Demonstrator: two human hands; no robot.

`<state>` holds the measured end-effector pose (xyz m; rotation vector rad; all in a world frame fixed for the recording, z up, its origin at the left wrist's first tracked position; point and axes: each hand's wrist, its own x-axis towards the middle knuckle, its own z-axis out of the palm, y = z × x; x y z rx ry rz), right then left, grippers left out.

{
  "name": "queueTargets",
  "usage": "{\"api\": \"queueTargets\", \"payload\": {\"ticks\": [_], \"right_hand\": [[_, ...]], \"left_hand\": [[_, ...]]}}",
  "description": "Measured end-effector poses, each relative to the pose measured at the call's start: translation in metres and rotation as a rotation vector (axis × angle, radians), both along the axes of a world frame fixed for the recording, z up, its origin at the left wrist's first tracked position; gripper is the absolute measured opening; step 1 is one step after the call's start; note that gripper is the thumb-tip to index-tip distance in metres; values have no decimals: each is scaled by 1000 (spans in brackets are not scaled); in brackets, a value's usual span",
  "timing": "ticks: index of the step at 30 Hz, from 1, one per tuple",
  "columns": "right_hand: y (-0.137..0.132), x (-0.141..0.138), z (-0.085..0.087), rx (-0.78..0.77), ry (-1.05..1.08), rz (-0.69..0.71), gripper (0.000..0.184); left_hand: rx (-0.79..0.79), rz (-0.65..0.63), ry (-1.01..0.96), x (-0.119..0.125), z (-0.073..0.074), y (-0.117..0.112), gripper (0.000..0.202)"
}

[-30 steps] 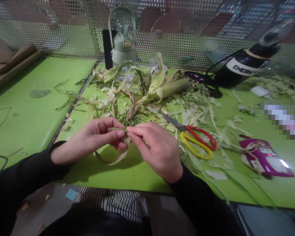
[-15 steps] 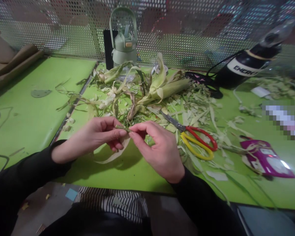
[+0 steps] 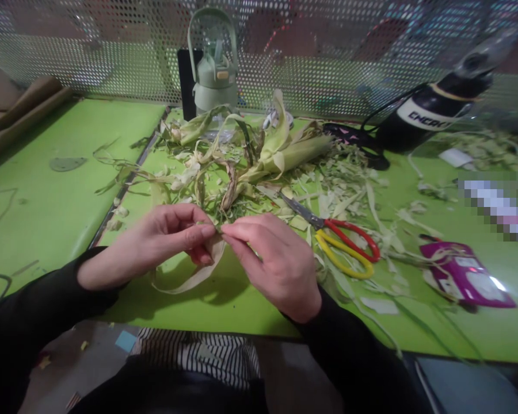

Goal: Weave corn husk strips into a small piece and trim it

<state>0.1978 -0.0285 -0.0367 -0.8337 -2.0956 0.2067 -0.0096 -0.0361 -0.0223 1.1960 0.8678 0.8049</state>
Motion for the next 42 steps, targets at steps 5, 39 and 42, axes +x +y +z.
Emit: {"api": "queueTargets", "payload": {"ticks": [5, 39, 42], "right_hand": [[4, 2, 4, -444, 95, 34, 15], [0, -2, -1, -149, 74, 91, 11], [1, -3, 2, -282, 88, 59, 4]], "left_hand": [[146, 59, 96, 0, -4, -1, 23], [44, 15, 86, -2, 0, 0, 25], [165, 61, 185, -1, -4, -1, 23]]}}
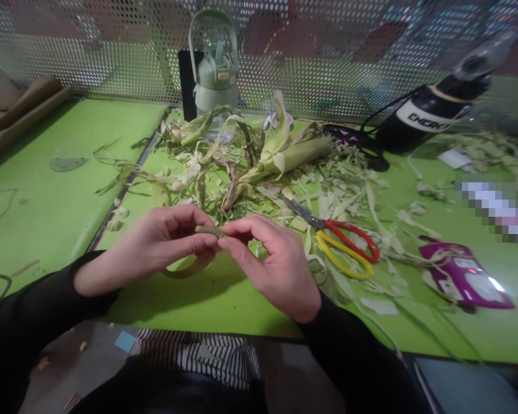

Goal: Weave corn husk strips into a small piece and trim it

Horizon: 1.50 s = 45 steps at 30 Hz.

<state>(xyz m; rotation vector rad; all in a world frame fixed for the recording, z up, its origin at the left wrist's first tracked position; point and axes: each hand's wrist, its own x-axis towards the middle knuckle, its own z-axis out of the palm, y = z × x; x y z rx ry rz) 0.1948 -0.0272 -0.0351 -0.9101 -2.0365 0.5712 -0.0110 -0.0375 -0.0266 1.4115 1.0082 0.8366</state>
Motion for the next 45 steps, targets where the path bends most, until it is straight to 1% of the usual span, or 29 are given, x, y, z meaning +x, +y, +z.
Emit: {"api": "queueTargets", "payload": {"ticks": [2, 4, 8, 10, 13, 16, 19, 21, 22, 24, 26, 28, 31, 34, 37, 40, 42, 45], "right_hand": [[0, -1, 1, -7, -7, -30, 1], [-1, -2, 0, 27, -25, -47, 1], [-3, -2, -3, 132, -72, -57, 6], [-3, -2, -5, 186, -86, -56, 9], [-4, -3, -8, 259, -99, -54, 11], [-5, -4, -10, 314, -97, -50, 14], [-5, -4, -9, 348, -87, -49, 17], [-4, -3, -7, 310, -77, -38, 16], [-4, -2, -6, 258, -62, -27, 13], [-2, -1, -3, 90, -18, -3, 7], [-1, -1, -3, -81, 34, -1, 13], [-1, -1, -3, -167, 76, -18, 16], [-2, -2, -6, -141, 92, -29, 10], [-2, -3, -6, -55, 53, -17, 3], [-2, -4, -5, 27, 22, 17, 9], [-1, -3, -5, 83, 28, 38, 15], [0, -2, -6, 109, 38, 49, 17], [0, 0, -7, 116, 58, 60, 18]], "left_hand": [[65, 22, 48, 0, -3, -1, 22], [81, 29, 45, 0, -4, 0, 21], [-70, -25, -45, 0, -3, 3, 18], [-127, -52, -44, -1, 0, 4, 14], [-180, -83, -31, -3, 6, 4, 11], [-214, -93, -54, -4, 11, 3, 15], [-211, -71, -99, -2, 12, 1, 20], [-203, -63, -126, -1, 10, 1, 23], [-191, -60, -136, 0, 9, 1, 23], [-137, -45, -144, 0, 7, 1, 21], [-56, -15, -109, 0, 6, 0, 17], [15, 4, -49, 0, 4, -1, 15], [54, -3, -8, -1, 2, -1, 15], [-20, -28, -24, -2, 2, 1, 18], [-154, -68, -46, -3, 5, 3, 25], [-257, -137, -72, -4, 10, 4, 32], [-275, -160, -82, -4, 13, 4, 34], [-227, -136, -70, -3, 15, 3, 34]]}}
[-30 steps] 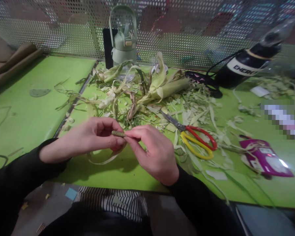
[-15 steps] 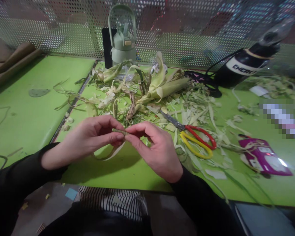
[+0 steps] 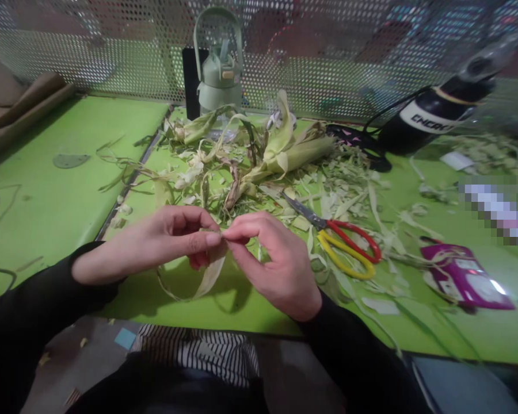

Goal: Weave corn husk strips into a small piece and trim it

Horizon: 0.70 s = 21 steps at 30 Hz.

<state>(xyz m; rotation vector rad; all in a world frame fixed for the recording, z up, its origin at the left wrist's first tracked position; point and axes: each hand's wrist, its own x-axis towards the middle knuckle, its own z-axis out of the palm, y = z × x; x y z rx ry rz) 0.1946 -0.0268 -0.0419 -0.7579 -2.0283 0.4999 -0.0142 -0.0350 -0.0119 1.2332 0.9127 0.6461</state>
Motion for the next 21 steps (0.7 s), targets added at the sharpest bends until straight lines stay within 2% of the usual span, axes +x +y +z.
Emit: {"api": "queueTargets", "payload": {"ticks": [5, 7, 9, 13, 16, 21], "right_hand": [[0, 1, 0, -75, 24, -14, 9], [-1, 1, 1, -142, 20, -24, 14], [-2, 0, 2, -192, 2, -47, 16], [-4, -2, 2, -210, 0, -73, 8], [-4, -3, -1, -187, 29, -62, 5], [-4, -3, -6, -16, -16, -53, 14]], "left_hand": [[154, 58, 62, 1, -6, -3, 26], [238, 82, 108, 1, -8, -5, 22], [352, 105, 194, 1, -8, -6, 19], [527, 132, 324, 1, -4, -6, 13], [516, 114, 300, 1, -5, -4, 13], [339, 25, 202, -1, -12, 0, 18]]}}
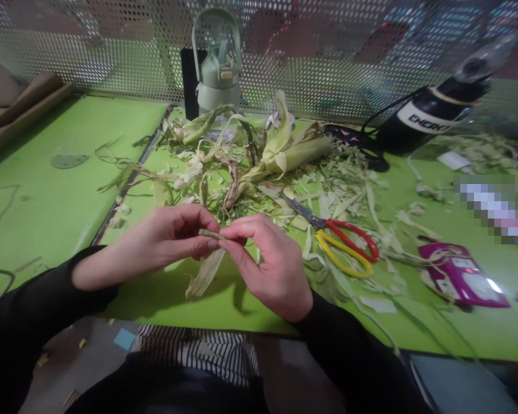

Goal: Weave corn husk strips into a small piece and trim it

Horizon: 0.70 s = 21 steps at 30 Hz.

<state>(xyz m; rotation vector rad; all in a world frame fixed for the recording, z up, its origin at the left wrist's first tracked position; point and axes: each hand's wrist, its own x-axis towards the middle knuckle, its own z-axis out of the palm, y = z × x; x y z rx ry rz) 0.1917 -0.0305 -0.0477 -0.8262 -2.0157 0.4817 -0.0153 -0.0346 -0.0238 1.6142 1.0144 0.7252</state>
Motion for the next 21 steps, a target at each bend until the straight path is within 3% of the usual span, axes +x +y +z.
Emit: {"api": "queueTargets", "payload": {"ticks": [6, 12, 21], "right_hand": [[-1, 0, 2, 120, -86, -7, 15], [3, 3, 6, 182, -140, 109, 18], [6, 3, 4, -121, 50, 78, 7]], "left_hand": [[-76, 7, 21, -2, 6, -1, 23], [-80, -139, 39, -11, 15, 5, 17], [186, 8, 33, -6, 10, -2, 15]]}}
